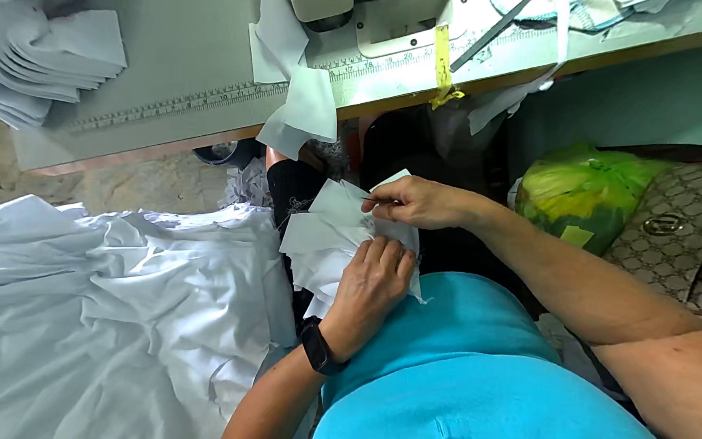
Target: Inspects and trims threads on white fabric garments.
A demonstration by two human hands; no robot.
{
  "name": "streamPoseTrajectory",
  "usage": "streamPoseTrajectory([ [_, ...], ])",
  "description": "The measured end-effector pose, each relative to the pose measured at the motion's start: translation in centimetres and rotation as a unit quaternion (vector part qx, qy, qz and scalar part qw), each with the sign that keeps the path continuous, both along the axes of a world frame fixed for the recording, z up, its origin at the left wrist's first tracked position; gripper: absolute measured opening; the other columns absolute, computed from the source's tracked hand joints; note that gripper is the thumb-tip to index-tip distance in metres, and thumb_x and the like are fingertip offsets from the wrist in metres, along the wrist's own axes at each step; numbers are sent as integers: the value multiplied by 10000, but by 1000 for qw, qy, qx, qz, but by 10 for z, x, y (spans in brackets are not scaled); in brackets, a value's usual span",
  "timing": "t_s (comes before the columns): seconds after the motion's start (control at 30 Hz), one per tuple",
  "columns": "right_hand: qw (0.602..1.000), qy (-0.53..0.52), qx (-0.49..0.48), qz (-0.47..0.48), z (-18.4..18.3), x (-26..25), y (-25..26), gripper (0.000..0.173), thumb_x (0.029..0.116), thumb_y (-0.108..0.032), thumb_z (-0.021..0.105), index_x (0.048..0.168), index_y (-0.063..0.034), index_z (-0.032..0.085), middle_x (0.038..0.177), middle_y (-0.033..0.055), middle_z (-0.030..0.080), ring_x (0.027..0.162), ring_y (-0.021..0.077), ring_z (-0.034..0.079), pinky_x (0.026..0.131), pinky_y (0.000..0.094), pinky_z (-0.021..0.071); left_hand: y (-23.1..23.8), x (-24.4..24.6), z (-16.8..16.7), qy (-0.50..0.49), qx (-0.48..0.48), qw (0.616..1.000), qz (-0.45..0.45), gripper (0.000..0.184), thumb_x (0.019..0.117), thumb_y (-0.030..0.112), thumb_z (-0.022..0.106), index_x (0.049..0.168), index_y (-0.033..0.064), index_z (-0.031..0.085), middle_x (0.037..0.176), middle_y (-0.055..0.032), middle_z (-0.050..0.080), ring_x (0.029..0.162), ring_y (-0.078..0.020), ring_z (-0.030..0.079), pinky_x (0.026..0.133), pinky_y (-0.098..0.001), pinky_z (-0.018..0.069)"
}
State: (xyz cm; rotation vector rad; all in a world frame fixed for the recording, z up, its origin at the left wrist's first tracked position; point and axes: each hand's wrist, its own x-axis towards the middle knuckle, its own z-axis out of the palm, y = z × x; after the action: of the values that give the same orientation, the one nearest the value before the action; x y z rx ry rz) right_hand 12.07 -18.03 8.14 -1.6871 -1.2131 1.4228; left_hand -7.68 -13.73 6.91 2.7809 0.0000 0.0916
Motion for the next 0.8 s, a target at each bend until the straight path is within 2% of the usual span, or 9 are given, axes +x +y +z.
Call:
streamPoseTrajectory([
  [0.1,997,64,-17,45,-13,-1,3,99,990,-68,645,982,11,704,762,25,621,661,46,551,635,214,462,1,-1,0,1,-10,1000,3,243,962,-13,529,1122,51,701,1069,-133,724,1042,-289,700,918,-393,558],
  [0.2,999,15,26,19,-17,-5,5,145,973,-39,652,843,17,686,700,23,597,627,49,528,619,229,442,3,-1,-1,-6,-24,1000,8,236,959,-6,538,1113,51,707,1078,-133,729,1060,-285,701,937,-389,554],
  [0.33,966,-178,95,-160,-21,9,6,213,1015,-177,612,965,7,708,799,109,664,710,204,630,682,425,518,3,-1,-2,3,-36,999,17,226,960,11,547,1116,58,704,1098,-127,730,1101,-286,694,972,-386,545],
  [0.43,945,-272,75,-168,-10,11,-3,545,1004,-480,597,1301,-25,634,935,148,690,775,312,664,683,545,513,4,-1,-2,6,-39,999,21,229,963,10,546,1119,65,703,1097,-124,731,1105,-282,693,987,-391,539],
  [0.5,968,-201,46,-143,-1,6,-15,458,1032,-451,557,1251,-52,607,849,83,645,700,226,620,630,454,505,3,-1,-2,2,-40,999,23,230,965,8,541,1118,63,704,1099,-125,732,1105,-280,693,992,-393,536],
  [0.57,991,-15,-2,-133,0,3,-25,171,1026,-232,606,1055,-65,625,748,-3,591,587,61,523,543,237,438,3,-1,-3,-3,-41,999,25,226,970,11,536,1113,59,705,1094,-125,732,1100,-280,694,987,-390,538],
  [0.6,987,80,-42,-133,-2,3,-29,93,1013,-138,619,993,-48,630,698,-7,582,527,33,491,493,185,405,3,-1,-2,-2,-41,999,24,227,972,12,534,1115,59,704,1094,-125,732,1100,-281,694,986,-389,537],
  [0.7,961,207,-133,-127,-14,7,-35,112,1016,-60,591,914,-36,628,618,-6,544,454,35,449,442,158,370,4,-2,-1,4,-36,999,17,231,973,11,530,1127,59,696,1101,-125,730,1102,-285,694,988,-392,536],
  [0.8,964,203,-134,-106,-11,7,-34,91,979,-38,635,889,-35,650,615,-7,568,453,33,459,442,158,372,3,-1,-1,4,-37,999,19,232,972,6,526,1117,60,699,1090,-119,729,1090,-275,694,977,-385,537],
])
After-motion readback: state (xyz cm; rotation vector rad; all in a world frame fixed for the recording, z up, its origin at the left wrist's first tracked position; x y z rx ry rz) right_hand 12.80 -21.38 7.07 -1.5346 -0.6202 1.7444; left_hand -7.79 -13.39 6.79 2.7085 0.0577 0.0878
